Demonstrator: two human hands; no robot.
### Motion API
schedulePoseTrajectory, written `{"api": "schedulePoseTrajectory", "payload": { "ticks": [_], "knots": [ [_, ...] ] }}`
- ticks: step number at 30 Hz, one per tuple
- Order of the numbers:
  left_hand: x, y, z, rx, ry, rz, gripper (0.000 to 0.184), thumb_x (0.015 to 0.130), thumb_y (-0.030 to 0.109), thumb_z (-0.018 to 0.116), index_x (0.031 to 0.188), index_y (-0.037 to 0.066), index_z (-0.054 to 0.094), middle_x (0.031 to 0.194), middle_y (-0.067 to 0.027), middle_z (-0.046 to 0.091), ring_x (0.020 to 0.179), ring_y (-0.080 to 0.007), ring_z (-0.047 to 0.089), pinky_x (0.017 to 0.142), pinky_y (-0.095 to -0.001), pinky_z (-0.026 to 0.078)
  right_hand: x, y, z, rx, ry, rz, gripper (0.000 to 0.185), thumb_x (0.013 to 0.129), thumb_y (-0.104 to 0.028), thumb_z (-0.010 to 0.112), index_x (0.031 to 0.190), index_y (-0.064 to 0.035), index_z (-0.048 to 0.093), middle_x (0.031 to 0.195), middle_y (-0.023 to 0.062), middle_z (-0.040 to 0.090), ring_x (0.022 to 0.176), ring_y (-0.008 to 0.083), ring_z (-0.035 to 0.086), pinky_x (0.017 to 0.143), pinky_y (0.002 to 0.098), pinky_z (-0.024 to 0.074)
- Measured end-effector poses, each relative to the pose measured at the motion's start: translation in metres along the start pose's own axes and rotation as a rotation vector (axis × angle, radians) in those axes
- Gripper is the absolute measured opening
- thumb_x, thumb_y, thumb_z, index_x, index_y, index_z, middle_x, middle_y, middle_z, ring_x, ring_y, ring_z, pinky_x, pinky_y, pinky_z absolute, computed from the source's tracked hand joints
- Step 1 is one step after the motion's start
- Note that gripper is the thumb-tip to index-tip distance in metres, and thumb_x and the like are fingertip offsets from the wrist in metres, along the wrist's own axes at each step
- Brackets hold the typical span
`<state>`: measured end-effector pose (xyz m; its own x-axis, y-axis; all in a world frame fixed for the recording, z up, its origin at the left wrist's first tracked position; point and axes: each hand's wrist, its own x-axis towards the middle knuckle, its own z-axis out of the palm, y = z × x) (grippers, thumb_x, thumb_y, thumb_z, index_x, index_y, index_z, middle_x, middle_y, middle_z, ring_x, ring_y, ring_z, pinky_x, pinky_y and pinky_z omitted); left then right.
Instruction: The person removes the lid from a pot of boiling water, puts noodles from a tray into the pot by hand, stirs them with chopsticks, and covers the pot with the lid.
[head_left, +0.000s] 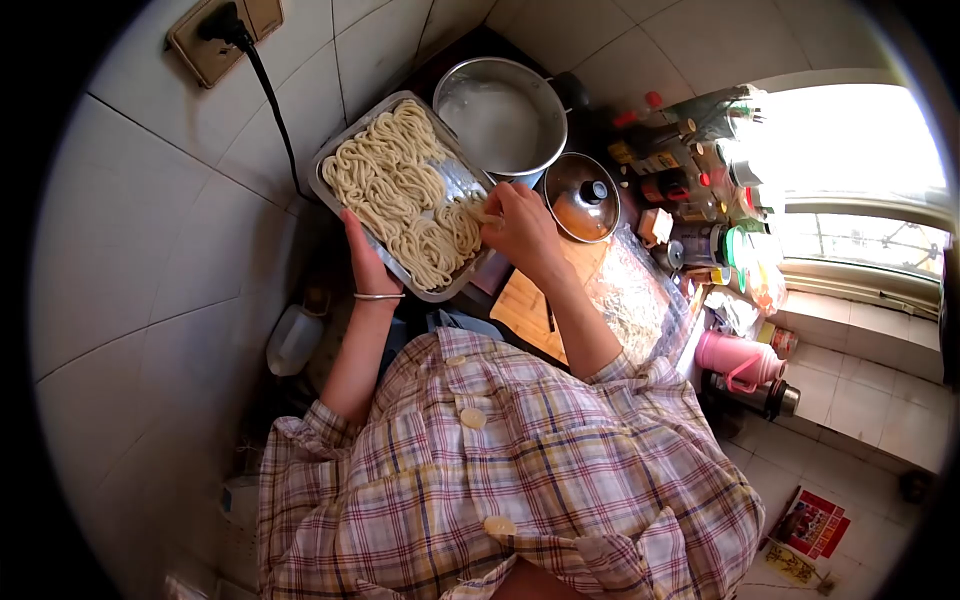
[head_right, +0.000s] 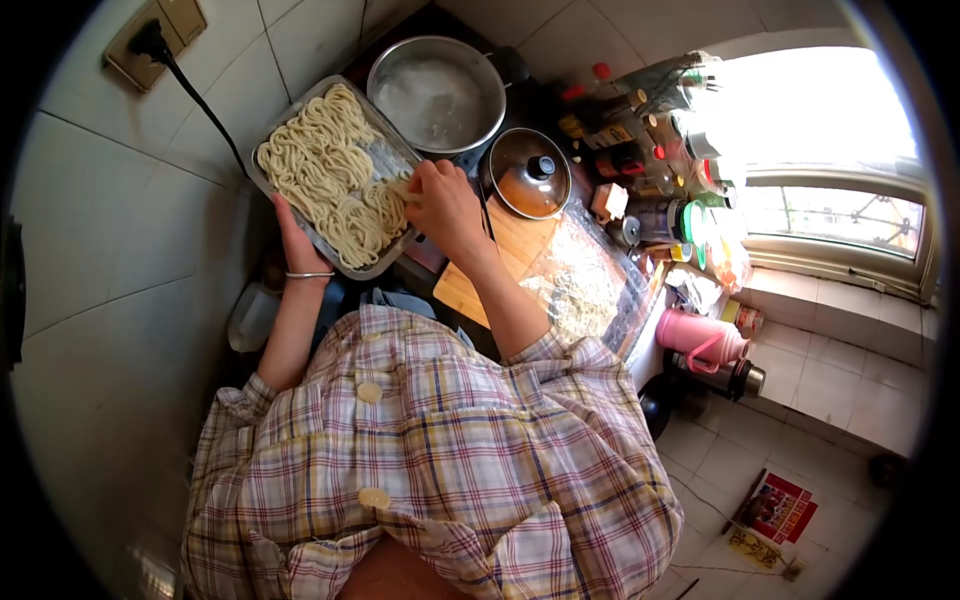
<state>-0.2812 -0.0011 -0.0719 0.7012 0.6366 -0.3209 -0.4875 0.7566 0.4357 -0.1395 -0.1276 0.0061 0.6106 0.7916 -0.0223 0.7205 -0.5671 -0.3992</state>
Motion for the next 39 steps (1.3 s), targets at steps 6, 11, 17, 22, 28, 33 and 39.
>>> {"api": "schedulePoseTrajectory", "payload": {
  "ticks": [6,11,17,22,28,33,39],
  "knots": [
    [-0.002,0.003,0.002,-0.007,0.001,-0.021,0.070,0.090,0.057,0.037,0.139,0.009,0.028,0.138,-0.0083,0.038,0.123,-0.0260,0.041,0.100,-0.0383,0.036,0.025,0.034,-0.023,1.052,-0.166,0.127,0.014,0.078,-0.006,0.060,0.090,-0.0064,0.051,0.085,0.0005,0.058,0.077,0.0106,0.056,0.064,0.0229,0.0452],
    [-0.002,0.005,0.004,0.005,0.004,-0.016,0.068,0.090,0.057,0.036,0.138,0.009,0.029,0.137,-0.0081,0.039,0.122,-0.0251,0.042,0.100,-0.0373,0.036,0.043,0.019,-0.062,1.486,-0.138,0.225,0.018,0.084,-0.003,0.049,0.101,-0.0052,0.051,0.091,0.0037,0.057,0.080,0.0120,0.059,0.068,0.0246,0.0498],
    [-0.006,0.010,0.008,-0.016,-0.029,-0.048,0.069,0.090,0.056,0.037,0.139,0.008,0.028,0.137,-0.0082,0.039,0.122,-0.0248,0.042,0.100,-0.0369,0.036,0.064,0.029,-0.050,1.670,-0.325,0.173,0.026,0.084,0.000,0.042,0.109,-0.0032,0.048,0.092,0.0064,0.057,0.077,0.0128,0.058,0.063,0.0234,0.0484],
    [-0.003,0.007,0.004,0.007,-0.038,-0.022,0.069,0.091,0.056,0.037,0.139,0.008,0.027,0.138,-0.0085,0.038,0.123,-0.0245,0.041,0.101,-0.0367,0.036,0.089,0.042,-0.061,1.537,-0.242,0.173,0.024,0.083,0.001,0.045,0.104,-0.0043,0.053,0.086,0.0025,0.056,0.067,0.0094,0.056,0.058,0.0207,0.0452],
    [-0.002,0.007,0.004,0.001,-0.046,-0.020,0.069,0.091,0.056,0.037,0.139,0.007,0.027,0.138,-0.0085,0.037,0.124,-0.0243,0.040,0.101,-0.0364,0.036,0.134,0.089,-0.032,1.069,-0.014,0.177,0.020,0.081,-0.010,0.058,0.100,-0.0043,0.056,0.078,0.0003,0.058,0.063,0.0082,0.056,0.055,0.0202,0.0435],
    [0.000,0.005,0.000,-0.021,-0.064,-0.014,0.069,0.091,0.055,0.037,0.138,0.007,0.028,0.137,-0.0087,0.039,0.122,-0.0241,0.042,0.100,-0.0362,0.036,0.154,0.120,0.001,0.467,-0.068,0.267,0.026,0.079,-0.016,0.057,0.102,-0.0044,0.057,0.078,0.0081,0.062,0.067,0.0179,0.063,0.059,0.0297,0.0489],
    [0.000,0.006,0.001,-0.036,-0.083,-0.017,0.070,0.091,0.056,0.036,0.137,0.005,0.030,0.135,-0.0099,0.041,0.120,-0.0241,0.044,0.099,-0.0358,0.038,0.140,0.101,-0.017,-0.247,0.265,0.114,0.027,0.080,-0.020,0.057,0.105,-0.0100,0.059,0.085,0.0139,0.063,0.083,0.0243,0.064,0.069,0.0333,0.0503]
  ]
}}
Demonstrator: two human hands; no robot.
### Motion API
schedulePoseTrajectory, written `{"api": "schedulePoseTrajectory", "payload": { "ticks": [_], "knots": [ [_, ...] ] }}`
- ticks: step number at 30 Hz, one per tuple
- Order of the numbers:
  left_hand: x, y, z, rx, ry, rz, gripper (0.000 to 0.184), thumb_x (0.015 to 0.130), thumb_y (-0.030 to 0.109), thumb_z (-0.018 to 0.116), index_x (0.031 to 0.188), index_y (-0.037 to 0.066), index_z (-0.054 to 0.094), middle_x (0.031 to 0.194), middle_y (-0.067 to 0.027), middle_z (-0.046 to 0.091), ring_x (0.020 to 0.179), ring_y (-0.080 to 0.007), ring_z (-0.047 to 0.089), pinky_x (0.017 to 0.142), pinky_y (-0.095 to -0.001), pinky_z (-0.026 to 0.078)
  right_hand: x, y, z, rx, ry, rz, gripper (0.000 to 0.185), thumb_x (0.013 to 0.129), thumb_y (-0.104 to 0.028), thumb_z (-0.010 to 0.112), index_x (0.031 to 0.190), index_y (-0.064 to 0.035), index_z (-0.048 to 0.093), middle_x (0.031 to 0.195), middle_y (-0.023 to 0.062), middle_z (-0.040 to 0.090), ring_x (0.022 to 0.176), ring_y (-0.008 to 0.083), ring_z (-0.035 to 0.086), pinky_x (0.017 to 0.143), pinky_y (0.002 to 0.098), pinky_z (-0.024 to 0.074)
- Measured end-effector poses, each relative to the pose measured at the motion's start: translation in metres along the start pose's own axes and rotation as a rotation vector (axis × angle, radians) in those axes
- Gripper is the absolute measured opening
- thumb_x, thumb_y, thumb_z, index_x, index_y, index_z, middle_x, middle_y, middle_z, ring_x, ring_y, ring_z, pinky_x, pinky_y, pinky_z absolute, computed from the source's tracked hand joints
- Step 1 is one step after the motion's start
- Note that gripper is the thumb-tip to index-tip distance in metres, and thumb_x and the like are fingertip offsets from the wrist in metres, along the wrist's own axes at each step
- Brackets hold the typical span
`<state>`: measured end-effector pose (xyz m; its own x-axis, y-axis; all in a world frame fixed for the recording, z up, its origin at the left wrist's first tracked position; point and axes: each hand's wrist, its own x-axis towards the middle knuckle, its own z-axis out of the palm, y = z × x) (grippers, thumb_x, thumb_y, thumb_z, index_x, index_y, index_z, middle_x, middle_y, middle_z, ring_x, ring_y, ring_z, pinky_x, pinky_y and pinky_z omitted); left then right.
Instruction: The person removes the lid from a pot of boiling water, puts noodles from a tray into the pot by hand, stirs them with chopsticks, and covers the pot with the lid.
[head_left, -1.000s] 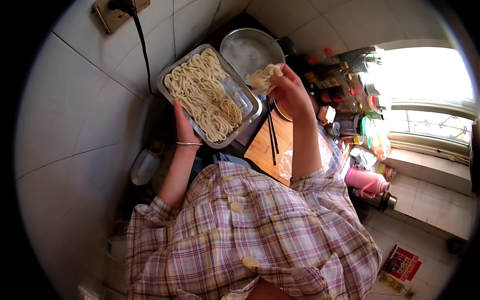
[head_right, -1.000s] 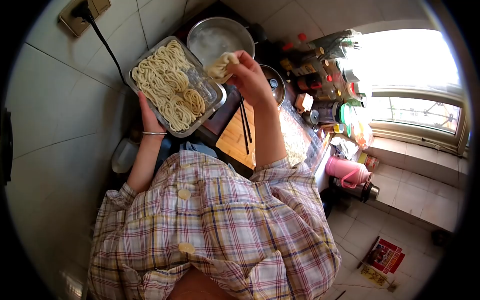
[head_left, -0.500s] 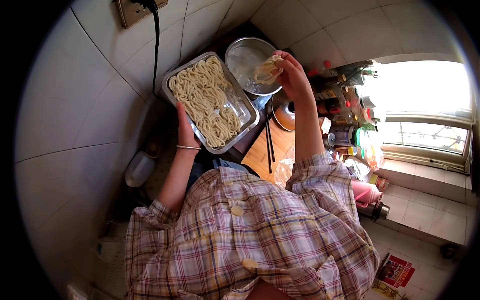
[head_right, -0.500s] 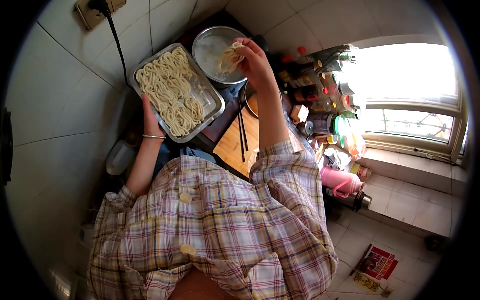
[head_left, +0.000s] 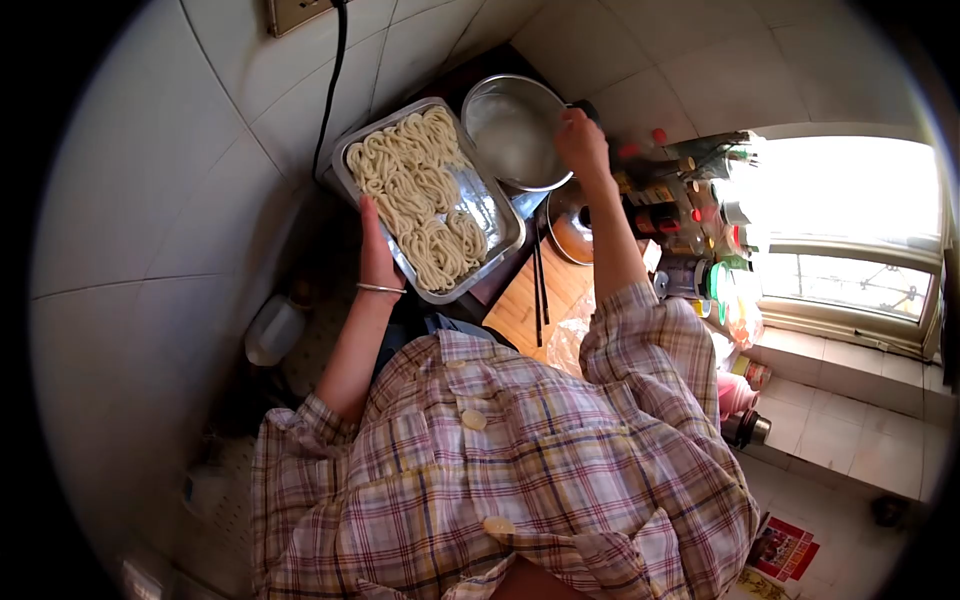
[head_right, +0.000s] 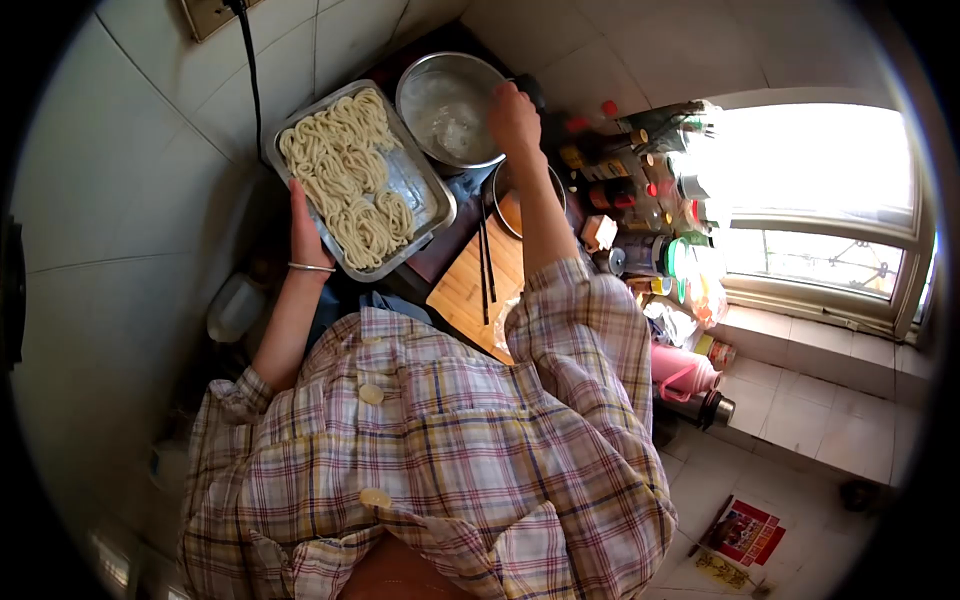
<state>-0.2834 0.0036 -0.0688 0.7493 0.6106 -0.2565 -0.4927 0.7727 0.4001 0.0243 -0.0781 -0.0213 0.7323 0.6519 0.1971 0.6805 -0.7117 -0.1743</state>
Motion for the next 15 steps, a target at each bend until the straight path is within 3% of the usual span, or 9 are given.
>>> {"api": "schedulePoseTrajectory", "payload": {
  "ticks": [2,4,5,7,8,9,11,13,15],
  "knots": [
    [0.002,-0.002,-0.007,-0.009,-0.003,-0.026,0.072,0.090,0.058,0.036,0.136,0.004,0.030,0.134,-0.0108,0.042,0.120,-0.0237,0.046,0.099,-0.0356,0.039,-0.018,-0.042,-0.042,0.092,0.044,-0.104,0.026,0.081,-0.020,0.059,0.105,-0.0098,0.059,0.086,0.0139,0.063,0.085,0.0236,0.063,0.071,0.0327,0.0499],
    [0.003,-0.001,-0.009,-0.012,-0.012,-0.042,0.071,0.090,0.058,0.038,0.137,0.006,0.031,0.135,-0.0107,0.042,0.120,-0.0252,0.046,0.098,-0.0374,0.040,-0.044,-0.092,-0.079,0.438,-0.189,-0.168,0.023,0.081,-0.017,0.060,0.103,-0.0077,0.060,0.088,0.0137,0.064,0.082,0.0236,0.064,0.070,0.0331,0.0493],
    [0.002,0.000,-0.008,-0.003,-0.019,-0.047,0.071,0.089,0.058,0.038,0.137,0.006,0.031,0.134,-0.0106,0.043,0.119,-0.0250,0.046,0.098,-0.0372,0.040,-0.055,-0.105,-0.082,0.447,-0.194,-0.170,0.023,0.081,-0.017,0.060,0.103,-0.0077,0.060,0.088,0.0137,0.064,0.082,0.0236,0.064,0.070,0.0331,0.0493],
    [-0.001,0.004,-0.005,0.001,-0.016,-0.044,0.070,0.090,0.057,0.038,0.136,0.006,0.032,0.134,-0.0103,0.043,0.118,-0.0245,0.047,0.097,-0.0369,0.041,-0.072,-0.121,-0.084,0.519,-0.407,-0.268,0.023,0.080,-0.015,0.062,0.102,-0.0064,0.060,0.087,0.0132,0.064,0.078,0.0231,0.064,0.069,0.0330,0.0488],
    [-0.001,0.005,-0.004,0.004,-0.007,-0.035,0.069,0.090,0.057,0.038,0.136,0.006,0.032,0.134,-0.0104,0.044,0.118,-0.0247,0.048,0.097,-0.0369,0.041,-0.079,-0.117,-0.079,0.555,-0.363,-0.272,0.021,0.081,-0.014,0.060,0.100,-0.0056,0.061,0.085,0.0129,0.065,0.077,0.0227,0.064,0.069,0.0325,0.0487],
    [-0.001,0.003,-0.003,0.006,-0.001,-0.030,0.069,0.090,0.057,0.039,0.136,0.007,0.032,0.133,-0.0104,0.044,0.118,-0.0248,0.048,0.097,-0.0370,0.041,-0.084,-0.106,-0.071,0.554,-0.362,-0.263,0.021,0.081,-0.014,0.060,0.100,-0.0056,0.061,0.085,0.0129,0.065,0.077,0.0227,0.064,0.069,0.0325,0.0487],
    [0.003,0.000,-0.010,0.003,0.010,-0.050,0.070,0.090,0.057,0.039,0.137,0.007,0.031,0.134,-0.0108,0.043,0.119,-0.0248,0.047,0.098,-0.0371,0.040,-0.094,-0.061,-0.053,0.515,-0.123,-0.035,0.023,0.079,-0.016,0.061,0.099,-0.0057,0.061,0.079,0.0135,0.065,0.075,0.0247,0.064,0.066,0.0339,0.0491],
    [0.004,-0.001,-0.009,0.014,-0.008,-0.024,0.070,0.090,0.057,0.038,0.138,0.007,0.030,0.135,-0.0108,0.042,0.120,-0.0250,0.045,0.099,-0.0371,0.039,-0.112,0.009,-0.015,0.220,-0.248,0.137,0.025,0.074,-0.023,0.065,0.091,-0.0041,0.062,0.075,0.0138,0.065,0.074,0.0290,0.064,0.063,0.0377,0.0493],
    [0.002,0.001,-0.004,0.036,0.007,-0.023,0.072,0.089,0.059,0.038,0.138,0.007,0.028,0.136,-0.0106,0.040,0.121,-0.0262,0.044,0.099,-0.0380,0.039,-0.153,0.095,0.055,0.003,-0.474,0.217,0.023,0.074,-0.024,0.068,0.081,-0.0030,0.064,0.068,0.0127,0.064,0.060,0.0243,0.063,0.058,0.0334,0.0496]
  ]
}}
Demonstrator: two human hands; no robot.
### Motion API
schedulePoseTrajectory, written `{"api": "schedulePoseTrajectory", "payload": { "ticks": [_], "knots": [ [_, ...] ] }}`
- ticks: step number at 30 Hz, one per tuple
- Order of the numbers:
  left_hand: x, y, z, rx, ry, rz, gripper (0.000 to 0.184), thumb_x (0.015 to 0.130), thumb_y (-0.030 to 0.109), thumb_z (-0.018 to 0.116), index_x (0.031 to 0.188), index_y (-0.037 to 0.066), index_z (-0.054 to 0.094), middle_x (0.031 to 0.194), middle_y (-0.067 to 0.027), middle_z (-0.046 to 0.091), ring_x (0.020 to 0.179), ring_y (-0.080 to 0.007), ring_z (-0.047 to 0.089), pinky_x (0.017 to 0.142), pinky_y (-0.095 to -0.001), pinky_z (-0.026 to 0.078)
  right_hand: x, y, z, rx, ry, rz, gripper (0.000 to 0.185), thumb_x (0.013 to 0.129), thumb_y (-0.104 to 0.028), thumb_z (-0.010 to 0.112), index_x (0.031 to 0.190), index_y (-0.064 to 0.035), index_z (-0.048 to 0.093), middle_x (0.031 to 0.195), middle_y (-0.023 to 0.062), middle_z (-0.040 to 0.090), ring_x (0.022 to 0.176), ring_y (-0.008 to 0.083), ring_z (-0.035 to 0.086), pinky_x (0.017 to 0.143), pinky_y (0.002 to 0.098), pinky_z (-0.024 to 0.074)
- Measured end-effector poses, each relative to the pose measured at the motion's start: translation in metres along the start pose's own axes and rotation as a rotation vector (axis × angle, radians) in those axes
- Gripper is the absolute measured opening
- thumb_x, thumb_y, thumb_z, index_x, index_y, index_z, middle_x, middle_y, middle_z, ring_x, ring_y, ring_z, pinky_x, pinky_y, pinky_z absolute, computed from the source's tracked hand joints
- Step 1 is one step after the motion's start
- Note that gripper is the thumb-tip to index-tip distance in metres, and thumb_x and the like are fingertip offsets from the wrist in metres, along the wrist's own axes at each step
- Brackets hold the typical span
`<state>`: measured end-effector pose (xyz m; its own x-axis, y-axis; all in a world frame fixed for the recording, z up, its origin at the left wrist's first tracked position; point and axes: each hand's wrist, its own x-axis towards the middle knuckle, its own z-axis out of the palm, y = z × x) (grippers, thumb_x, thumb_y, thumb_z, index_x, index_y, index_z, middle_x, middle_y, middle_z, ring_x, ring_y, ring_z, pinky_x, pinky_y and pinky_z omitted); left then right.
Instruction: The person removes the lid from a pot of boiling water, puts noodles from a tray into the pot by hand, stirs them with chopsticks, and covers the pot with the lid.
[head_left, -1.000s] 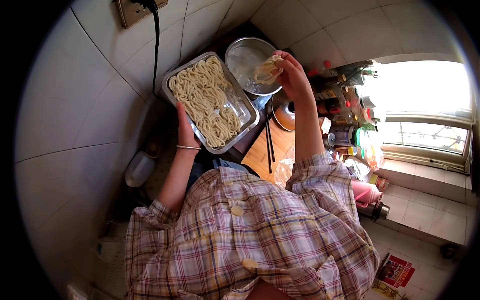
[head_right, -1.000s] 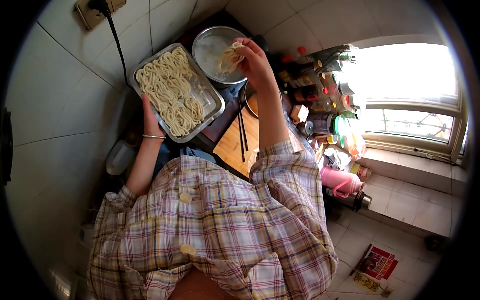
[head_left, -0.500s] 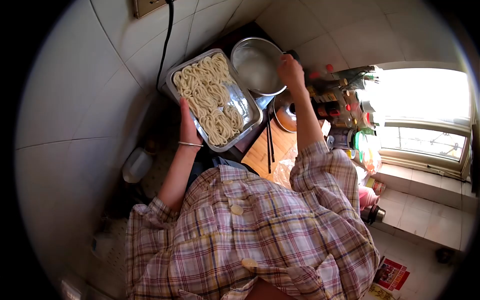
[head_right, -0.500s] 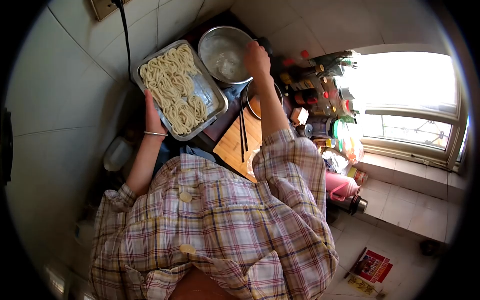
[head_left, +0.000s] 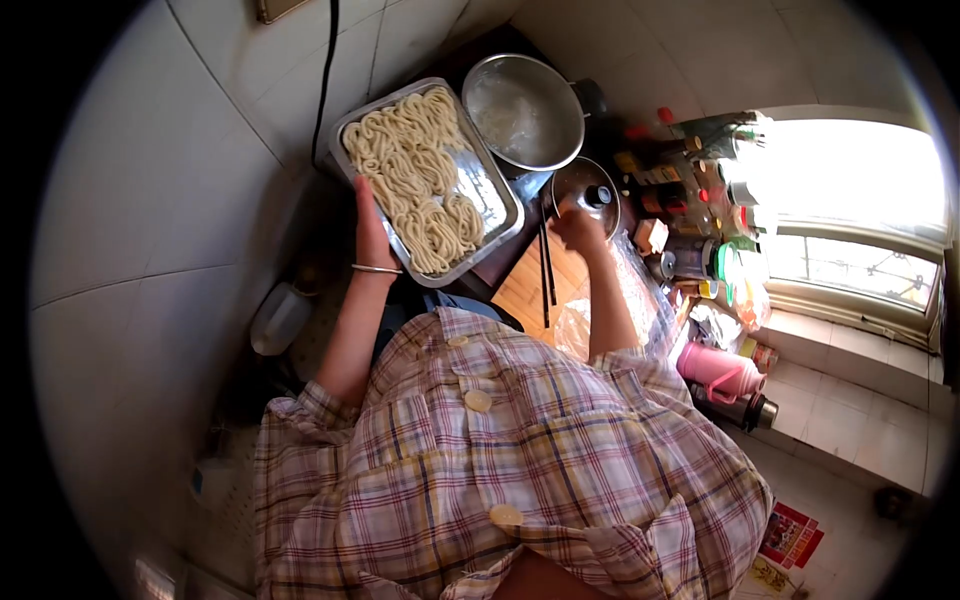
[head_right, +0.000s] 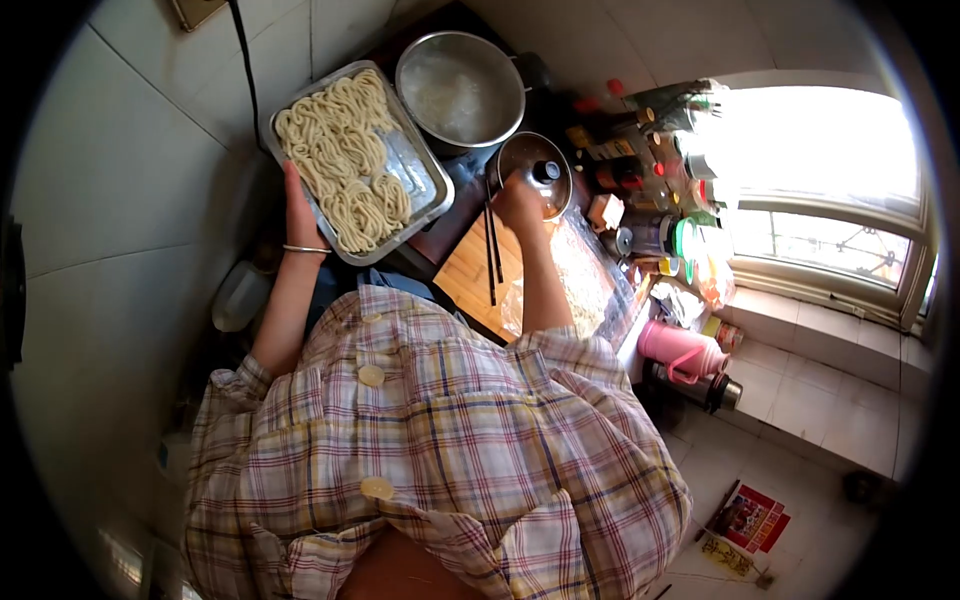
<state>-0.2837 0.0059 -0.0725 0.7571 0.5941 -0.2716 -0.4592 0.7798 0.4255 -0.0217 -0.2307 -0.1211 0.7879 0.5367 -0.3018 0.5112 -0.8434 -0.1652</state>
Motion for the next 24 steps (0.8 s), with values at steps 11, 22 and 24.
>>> {"api": "schedulePoseTrajectory", "payload": {
  "ticks": [11,22,24],
  "knots": [
    [0.002,0.001,-0.001,0.026,0.009,0.004,0.072,0.090,0.058,0.035,0.140,0.008,0.024,0.138,-0.0097,0.036,0.124,-0.0251,0.040,0.102,-0.0369,0.036,-0.117,0.034,0.114,0.057,0.039,0.362,0.035,0.072,-0.021,0.060,0.094,0.0011,0.044,0.092,0.0267,0.057,0.088,0.0427,0.056,0.075,0.0487,0.0446],
    [0.003,-0.001,-0.001,0.008,0.036,-0.016,0.072,0.090,0.059,0.036,0.140,0.008,0.024,0.139,-0.0092,0.036,0.123,-0.0253,0.041,0.101,-0.0373,0.036,-0.128,0.012,-0.014,0.336,0.312,0.252,0.029,0.085,-0.013,0.043,0.112,-0.0047,0.040,0.087,0.0312,0.056,0.082,0.0487,0.054,0.070,0.0515,0.0417],
    [0.003,-0.001,-0.003,0.000,0.014,-0.016,0.072,0.090,0.059,0.036,0.140,0.008,0.024,0.139,-0.0094,0.036,0.123,-0.0254,0.041,0.101,-0.0373,0.036,-0.104,-0.011,-0.071,0.206,0.284,0.109,0.024,0.083,-0.008,0.042,0.107,-0.0048,0.041,0.082,0.0288,0.057,0.077,0.0479,0.054,0.066,0.0516,0.0417]
  ]
}}
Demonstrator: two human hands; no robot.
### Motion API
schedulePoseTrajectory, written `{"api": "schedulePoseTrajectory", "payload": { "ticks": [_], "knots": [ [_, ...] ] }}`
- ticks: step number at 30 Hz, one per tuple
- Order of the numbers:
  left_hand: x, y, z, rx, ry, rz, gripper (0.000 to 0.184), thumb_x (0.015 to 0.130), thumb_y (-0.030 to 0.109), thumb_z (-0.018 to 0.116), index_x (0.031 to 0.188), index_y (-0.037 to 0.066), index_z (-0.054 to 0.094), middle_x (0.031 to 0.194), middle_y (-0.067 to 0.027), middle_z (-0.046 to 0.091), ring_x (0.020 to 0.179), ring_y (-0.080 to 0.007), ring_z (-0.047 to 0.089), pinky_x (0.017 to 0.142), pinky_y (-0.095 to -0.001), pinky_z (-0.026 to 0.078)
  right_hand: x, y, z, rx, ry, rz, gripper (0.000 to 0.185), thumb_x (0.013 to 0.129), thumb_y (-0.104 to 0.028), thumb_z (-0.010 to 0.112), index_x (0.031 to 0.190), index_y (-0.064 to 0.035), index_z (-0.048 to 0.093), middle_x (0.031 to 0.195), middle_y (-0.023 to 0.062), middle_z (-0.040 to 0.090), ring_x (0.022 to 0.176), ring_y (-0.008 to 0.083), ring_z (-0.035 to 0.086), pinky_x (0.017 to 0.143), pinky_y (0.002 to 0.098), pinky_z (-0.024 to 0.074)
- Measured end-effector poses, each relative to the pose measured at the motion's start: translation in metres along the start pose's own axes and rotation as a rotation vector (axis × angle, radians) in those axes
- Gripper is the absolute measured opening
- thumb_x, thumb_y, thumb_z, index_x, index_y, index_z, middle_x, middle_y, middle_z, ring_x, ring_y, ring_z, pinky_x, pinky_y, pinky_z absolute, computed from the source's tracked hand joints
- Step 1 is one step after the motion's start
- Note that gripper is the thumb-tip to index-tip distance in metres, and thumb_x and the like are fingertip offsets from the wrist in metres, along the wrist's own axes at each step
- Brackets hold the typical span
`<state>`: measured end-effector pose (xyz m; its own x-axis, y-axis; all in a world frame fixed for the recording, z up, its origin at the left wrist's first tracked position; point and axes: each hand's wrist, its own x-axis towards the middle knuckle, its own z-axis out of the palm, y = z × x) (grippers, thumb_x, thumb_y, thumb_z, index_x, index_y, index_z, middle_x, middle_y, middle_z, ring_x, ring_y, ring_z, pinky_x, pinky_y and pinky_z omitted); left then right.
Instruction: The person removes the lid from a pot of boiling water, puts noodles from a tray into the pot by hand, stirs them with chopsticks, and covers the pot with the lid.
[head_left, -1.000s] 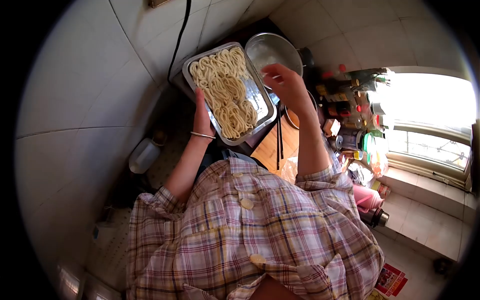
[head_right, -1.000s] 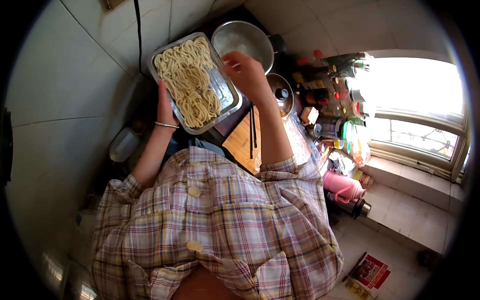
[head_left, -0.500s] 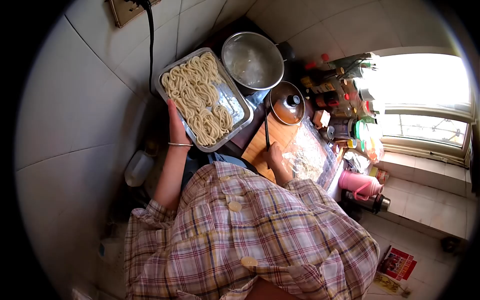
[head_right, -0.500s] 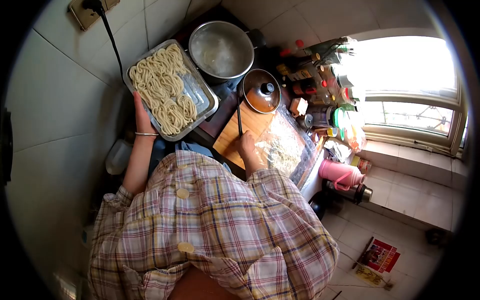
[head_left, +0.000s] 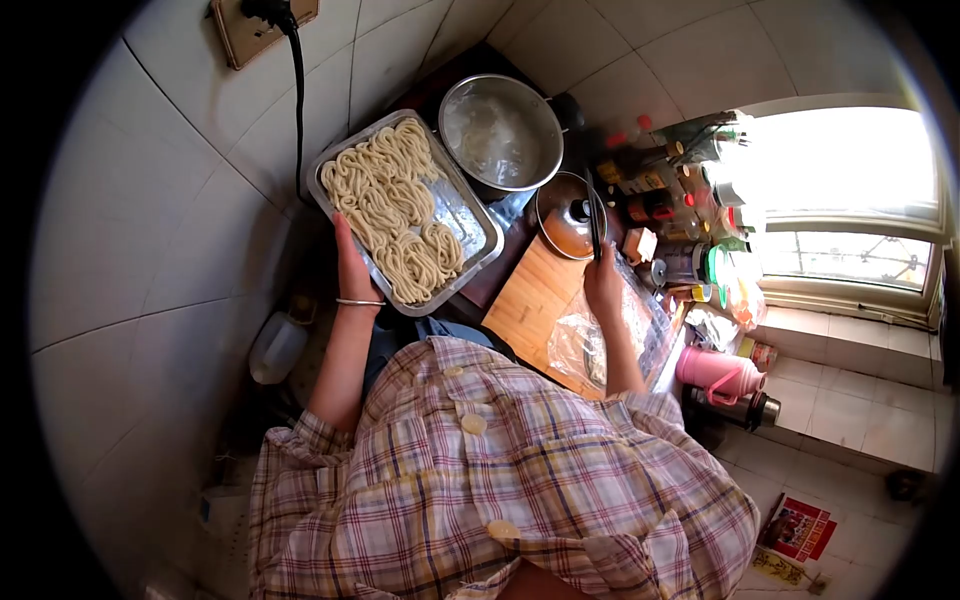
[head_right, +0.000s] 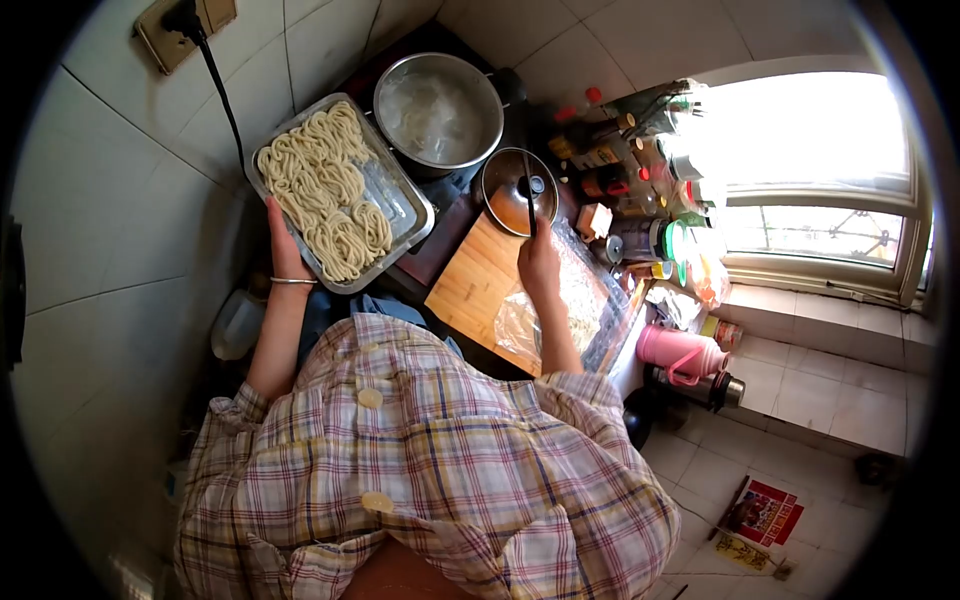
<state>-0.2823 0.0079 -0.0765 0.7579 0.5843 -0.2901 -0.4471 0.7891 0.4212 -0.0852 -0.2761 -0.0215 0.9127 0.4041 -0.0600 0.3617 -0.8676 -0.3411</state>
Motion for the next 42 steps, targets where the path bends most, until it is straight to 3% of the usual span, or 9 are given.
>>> {"api": "schedulePoseTrajectory", "payload": {
  "ticks": [2,9,12,17,28,34,36,38,42],
  "knots": [
    [-0.001,0.000,0.000,-0.008,0.000,-0.005,0.072,0.090,0.058,0.035,0.140,0.008,0.024,0.139,-0.0094,0.036,0.123,-0.0255,0.041,0.101,-0.0374,0.036,0.048,-0.014,-0.015,-0.190,-0.057,-0.235,0.028,0.083,-0.011,0.044,0.111,-0.0076,0.044,0.085,0.0249,0.060,0.081,0.0439,0.057,0.066,0.0504,0.0439],
    [-0.002,0.002,0.003,-0.031,-0.013,0.005,0.069,0.092,0.056,0.034,0.140,0.008,0.024,0.139,-0.0092,0.036,0.124,-0.0256,0.040,0.102,-0.0375,0.036,0.159,-0.112,-0.004,-0.783,-0.305,-0.342,0.026,0.081,-0.014,0.050,0.103,-0.0053,0.062,0.102,0.0158,0.064,0.095,0.0301,0.062,0.077,0.0381,0.0508],
    [-0.003,0.000,0.001,-0.014,0.008,0.011,0.069,0.091,0.056,0.034,0.140,0.008,0.024,0.139,-0.0091,0.036,0.124,-0.0252,0.040,0.102,-0.0372,0.036,0.184,-0.123,0.012,-0.750,-0.440,-0.290,0.032,0.077,-0.010,0.050,0.107,-0.0035,0.059,0.098,0.0193,0.064,0.094,0.0335,0.062,0.076,0.0415,0.0502],
    [-0.006,0.002,0.012,0.003,0.030,0.018,0.071,0.091,0.058,0.035,0.140,0.008,0.024,0.139,-0.0089,0.036,0.124,-0.0246,0.040,0.102,-0.0369,0.035,0.174,-0.146,0.015,-0.710,-0.564,-0.367,0.036,0.078,-0.013,0.045,0.111,-0.0137,0.059,0.110,0.0128,0.061,0.107,0.0309,0.055,0.086,0.0392,0.0456],
    [-0.001,-0.003,0.001,-0.008,0.068,0.023,0.072,0.090,0.058,0.035,0.140,0.008,0.025,0.139,-0.0089,0.035,0.125,-0.0250,0.039,0.102,-0.0370,0.034,0.170,-0.149,-0.008,-0.591,-0.541,-0.436,0.040,0.075,-0.013,0.046,0.113,-0.0167,0.058,0.106,0.0123,0.061,0.098,0.0315,0.059,0.081,0.0381,0.0474],
    [0.000,-0.003,0.000,0.002,0.053,0.030,0.071,0.090,0.057,0.035,0.140,0.008,0.025,0.139,-0.0087,0.036,0.124,-0.0253,0.039,0.102,-0.0373,0.034,0.177,-0.125,-0.006,-0.745,-0.510,-0.209,0.037,0.078,-0.021,0.048,0.112,-0.0195,0.061,0.111,0.0105,0.061,0.104,0.0284,0.058,0.085,0.0410,0.0469],
    [-0.001,-0.002,0.001,-0.007,0.049,0.015,0.071,0.090,0.057,0.035,0.140,0.008,0.025,0.139,-0.0087,0.035,0.125,-0.0254,0.039,0.102,-0.0374,0.034,0.183,-0.113,-0.012,-0.737,-0.446,-0.207,0.035,0.078,-0.023,0.049,0.111,-0.0185,0.062,0.108,0.0110,0.062,0.103,0.0287,0.059,0.085,0.0406,0.0470],
    [-0.001,-0.002,0.002,-0.016,0.044,0.003,0.070,0.091,0.057,0.035,0.140,0.008,0.025,0.139,-0.0086,0.035,0.125,-0.0255,0.039,0.102,-0.0375,0.034,0.178,-0.113,-0.024,-0.655,-0.275,-0.213,0.030,0.078,-0.019,0.049,0.099,-0.0067,0.066,0.102,0.0140,0.065,0.097,0.0292,0.062,0.079,0.0384,0.0500],
    [-0.002,0.000,0.003,-0.025,0.025,-0.004,0.070,0.091,0.057,0.035,0.140,0.009,0.024,0.140,-0.0085,0.035,0.125,-0.0255,0.038,0.102,-0.0377,0.034,0.165,-0.119,-0.026,-0.701,-0.302,-0.187,0.029,0.079,-0.018,0.047,0.096,-0.0067,0.067,0.101,0.0142,0.065,0.096,0.0292,0.063,0.078,0.0384,0.0506]
  ]
}}
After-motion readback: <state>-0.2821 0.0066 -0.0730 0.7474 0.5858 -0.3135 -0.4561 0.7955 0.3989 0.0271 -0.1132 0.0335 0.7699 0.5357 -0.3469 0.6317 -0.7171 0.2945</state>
